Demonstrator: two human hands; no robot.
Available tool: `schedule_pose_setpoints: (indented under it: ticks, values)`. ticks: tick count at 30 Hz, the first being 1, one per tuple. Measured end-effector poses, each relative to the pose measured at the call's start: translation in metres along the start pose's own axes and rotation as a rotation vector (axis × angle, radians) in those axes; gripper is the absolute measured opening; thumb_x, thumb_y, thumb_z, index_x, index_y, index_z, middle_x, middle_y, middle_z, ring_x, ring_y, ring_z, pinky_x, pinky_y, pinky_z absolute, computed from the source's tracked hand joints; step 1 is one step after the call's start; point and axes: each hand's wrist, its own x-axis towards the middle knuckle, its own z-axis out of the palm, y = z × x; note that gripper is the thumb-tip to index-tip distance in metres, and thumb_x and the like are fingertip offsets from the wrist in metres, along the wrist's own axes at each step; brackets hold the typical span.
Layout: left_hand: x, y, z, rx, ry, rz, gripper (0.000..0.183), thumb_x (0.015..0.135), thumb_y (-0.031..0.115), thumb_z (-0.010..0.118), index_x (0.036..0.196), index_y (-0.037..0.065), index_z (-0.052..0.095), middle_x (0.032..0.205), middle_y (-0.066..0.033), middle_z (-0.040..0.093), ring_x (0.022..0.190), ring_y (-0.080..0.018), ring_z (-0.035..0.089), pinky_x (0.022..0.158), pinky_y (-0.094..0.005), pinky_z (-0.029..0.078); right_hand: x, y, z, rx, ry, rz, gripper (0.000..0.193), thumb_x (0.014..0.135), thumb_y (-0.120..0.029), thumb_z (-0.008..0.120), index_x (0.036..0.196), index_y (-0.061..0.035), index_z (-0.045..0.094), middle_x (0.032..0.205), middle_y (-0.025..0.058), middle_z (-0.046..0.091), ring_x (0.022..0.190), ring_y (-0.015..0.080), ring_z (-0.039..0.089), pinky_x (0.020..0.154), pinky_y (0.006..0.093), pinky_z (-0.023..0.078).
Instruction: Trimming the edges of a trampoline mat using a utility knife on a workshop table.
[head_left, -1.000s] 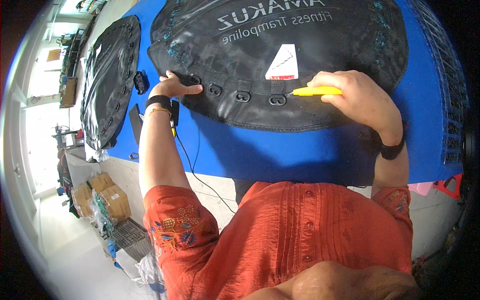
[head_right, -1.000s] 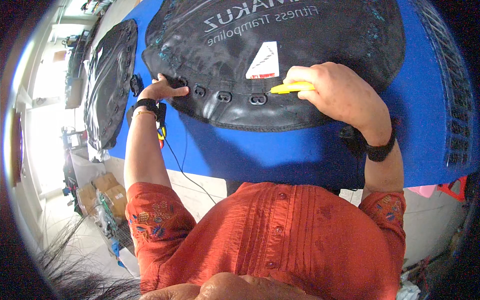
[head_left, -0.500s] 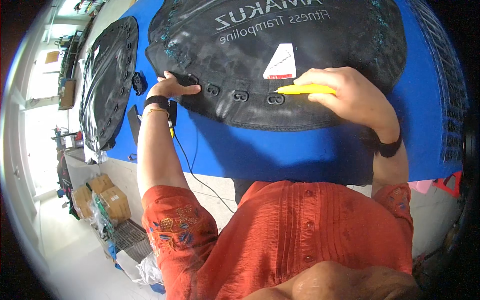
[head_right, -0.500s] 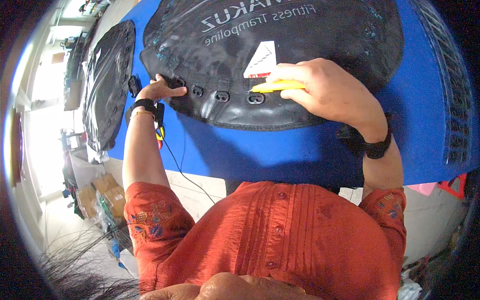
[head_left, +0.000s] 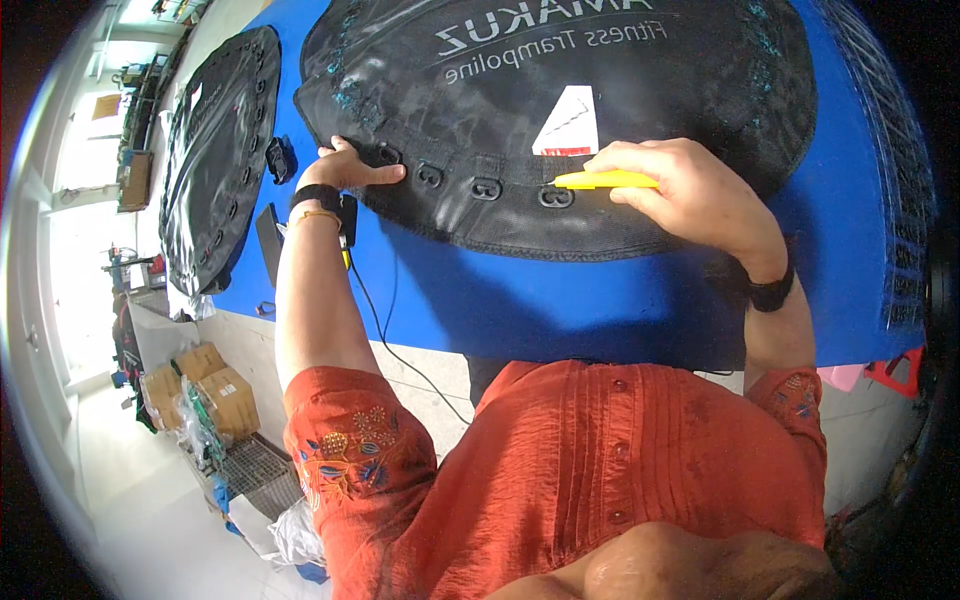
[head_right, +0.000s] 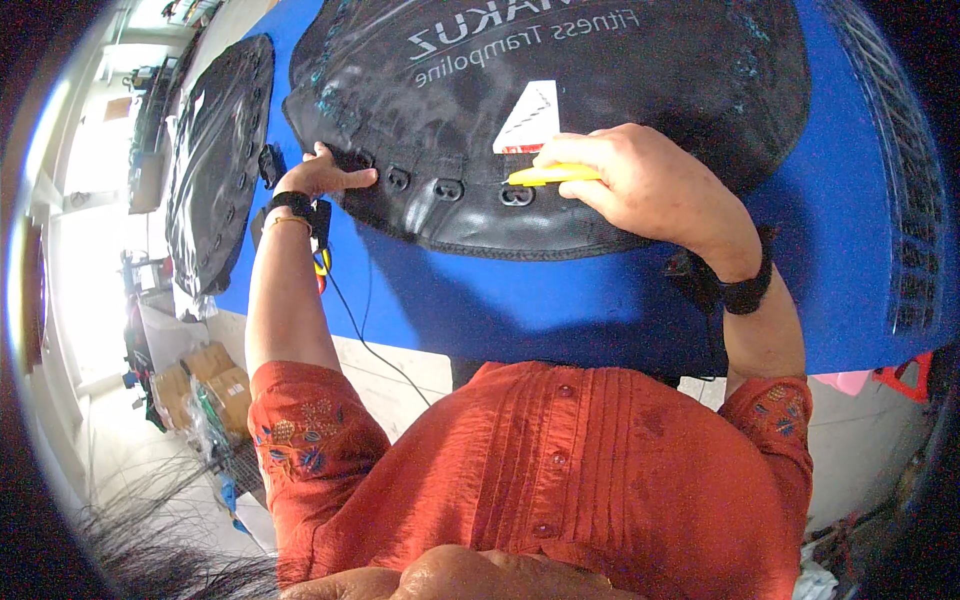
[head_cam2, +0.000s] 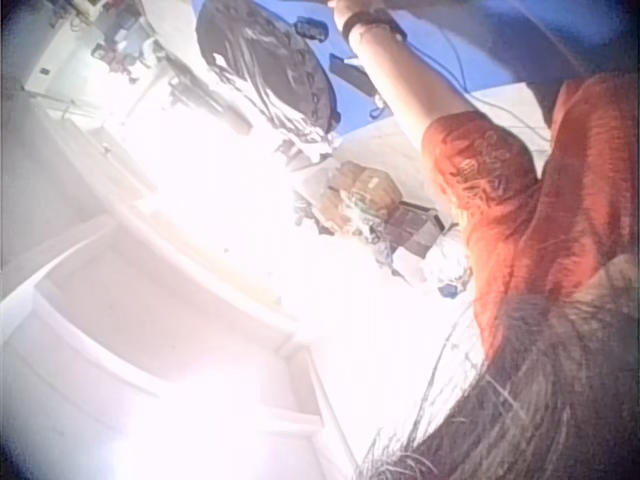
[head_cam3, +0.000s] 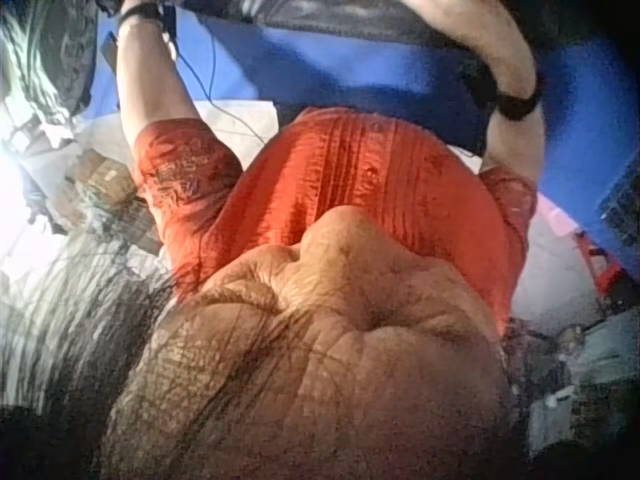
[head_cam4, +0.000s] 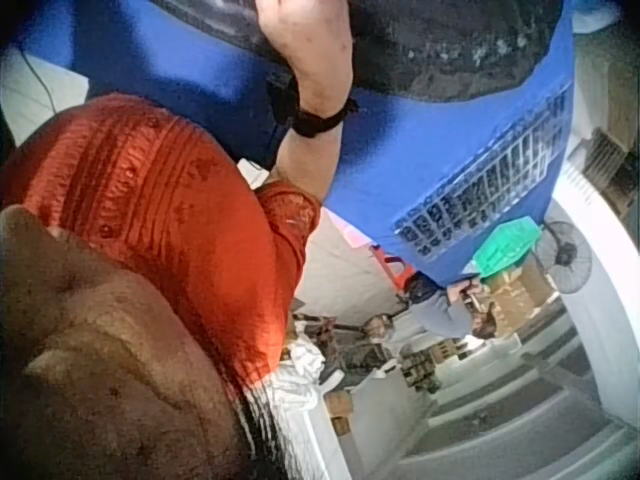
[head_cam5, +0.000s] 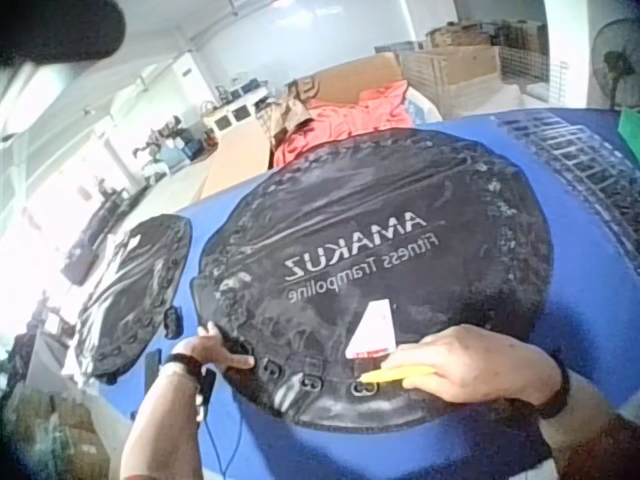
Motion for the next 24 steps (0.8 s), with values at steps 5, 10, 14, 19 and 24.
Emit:
schedule_pose_setpoints:
  ticks: [5,10,14,19,24]
  values:
    - [-0.005,0.003,-0.003,-0.019,-0.016,-0.003,0.167,0.046,0.091,0.075,0.154,-0.015,0.004,0.159,-0.038,0.019,0.152,-0.0428,0.021,0.123,-0.045,0.024,0.001,0.008,0.007,-0.015,0.071,-0.109,0.027,0.093,-0.019,0.064,0.117,-0.0086,0.065,0.093,0.0185,0.07,0.085,0.0385,0.066,0.076,0.0462,0.052]
    - [-0.002,0.003,-0.003,-0.013,-0.03,-0.011,0.168,0.046,0.091,0.076,0.154,-0.015,0.003,0.159,-0.0386,0.019,0.152,-0.0432,0.02,0.123,-0.0453,0.024,0.002,0.01,0.008,-0.012,0.07,-0.123,0.027,0.092,-0.019,0.064,0.117,-0.009,0.065,0.093,0.0177,0.07,0.087,0.0382,0.067,0.077,0.0464,0.052]
    - [-0.002,0.004,-0.002,-0.012,-0.02,-0.019,0.168,0.046,0.091,0.076,0.155,-0.014,0.003,0.159,-0.0386,0.018,0.152,-0.0432,0.02,0.123,-0.0453,0.024,0.002,0.01,0.01,-0.064,0.086,-0.14,0.027,0.093,-0.019,0.064,0.118,-0.0095,0.065,0.093,0.0172,0.07,0.086,0.0382,0.067,0.077,0.0463,0.052]
    - [-0.004,0.005,-0.004,-0.013,-0.016,-0.02,0.168,0.045,0.091,0.076,0.155,-0.014,0.003,0.159,-0.0384,0.018,0.152,-0.0432,0.02,0.123,-0.045,0.024,0.0,0.013,0.011,-0.054,0.095,-0.113,0.029,0.092,-0.02,0.065,0.12,-0.0098,0.064,0.093,0.0174,0.07,0.087,0.0378,0.066,0.078,0.0463,0.052]
    - [-0.003,0.002,-0.002,-0.001,-0.011,-0.013,0.169,0.045,0.093,0.074,0.155,-0.014,0.004,0.159,-0.0385,0.017,0.152,-0.0429,0.019,0.124,-0.0443,0.023,-0.002,0.013,0.008,-0.111,0.011,-0.018,0.028,0.088,-0.008,0.067,0.115,-0.0026,0.066,0.106,0.0159,0.07,0.095,0.0374,0.067,0.083,0.042,0.053]
